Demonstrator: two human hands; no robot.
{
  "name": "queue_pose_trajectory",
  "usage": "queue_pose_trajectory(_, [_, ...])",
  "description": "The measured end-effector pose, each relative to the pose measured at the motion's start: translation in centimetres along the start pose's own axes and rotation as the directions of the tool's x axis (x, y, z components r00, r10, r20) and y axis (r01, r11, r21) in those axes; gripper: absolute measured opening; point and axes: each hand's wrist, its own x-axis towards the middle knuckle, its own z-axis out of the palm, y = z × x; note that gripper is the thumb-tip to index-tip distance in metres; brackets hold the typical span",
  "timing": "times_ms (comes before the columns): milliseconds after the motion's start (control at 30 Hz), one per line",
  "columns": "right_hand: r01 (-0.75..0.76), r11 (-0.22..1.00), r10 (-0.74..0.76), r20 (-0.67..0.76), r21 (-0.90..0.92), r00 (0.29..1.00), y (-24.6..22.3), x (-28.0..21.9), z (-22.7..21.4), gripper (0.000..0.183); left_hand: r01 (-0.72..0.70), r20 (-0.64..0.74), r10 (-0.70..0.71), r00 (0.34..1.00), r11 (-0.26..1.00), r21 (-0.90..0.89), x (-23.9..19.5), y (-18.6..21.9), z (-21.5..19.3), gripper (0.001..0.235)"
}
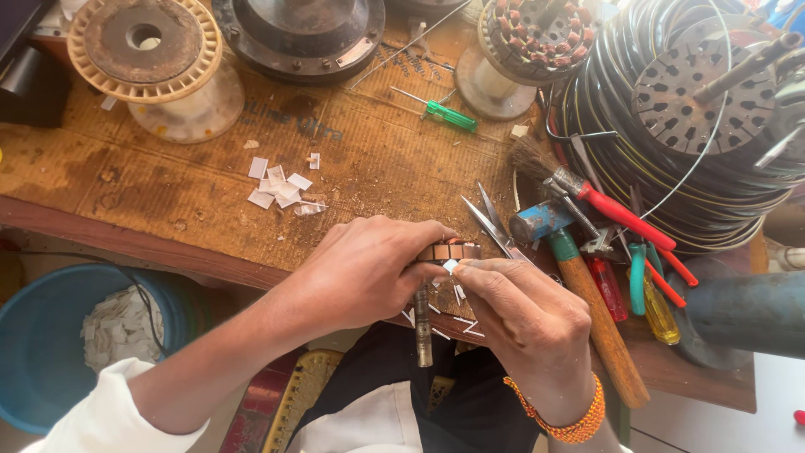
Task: The person cuts small white rectangular pieces using scissors and inserts them into the slots of a copper-wound rotor. The person repeats this process multiple times, handling the rotor and scissors throughout the clip.
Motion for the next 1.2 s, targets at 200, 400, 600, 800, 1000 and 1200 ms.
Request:
queue_pose_trajectory(200, [0.031, 0.996, -0.024, 0.080, -0.088, 0.997, 0.0, 0.0, -0.7, 0.032, 0.031, 0.057, -0.035, 0.998, 0.997, 0.065, 0.6, 0.1, 0.1, 0.026])
queue_pose_trajectory(400, [0.055, 0.994, -0.051, 0.053, -0.093, 0.997, 0.2, -0.2, -0.1, 0.035, 0.016, 0.030, -0.018, 0.999, 0.998, 0.053, 0.6, 0.0, 0.5, 0.026])
queue_pose_trajectory(600, [0.124, 0.984, -0.126, -0.008, -0.131, 0.992, 0.5, -0.5, 1.0, 0.039, -0.041, 0.033, 0.039, 0.999, 0.997, 0.071, 0.5, -0.3, 0.5, 0.027])
queue_pose_trajectory(800, [0.133, 0.977, -0.147, -0.074, -0.164, 0.986, 0.4, -1.0, 2.1, 0.041, -0.047, 0.108, 0.039, 0.993, 0.996, 0.076, 0.5, -0.8, -0.1, 0.026])
queue_pose_trajectory(1000, [0.076, 0.971, -0.110, -0.141, -0.226, 0.984, -0.1, -1.8, 3.1, 0.038, -0.137, 0.130, 0.121, 0.984, 0.983, 0.120, 1.0, -0.6, -0.4, 0.030])
queue_pose_trajectory(1200, [-0.170, 0.977, 0.126, -0.295, -0.131, 0.947, -0.2, -1.8, 3.1, 0.040, -0.272, 0.189, 0.240, 0.952, 0.949, 0.163, 0.0, -1.1, -0.7, 0.035])
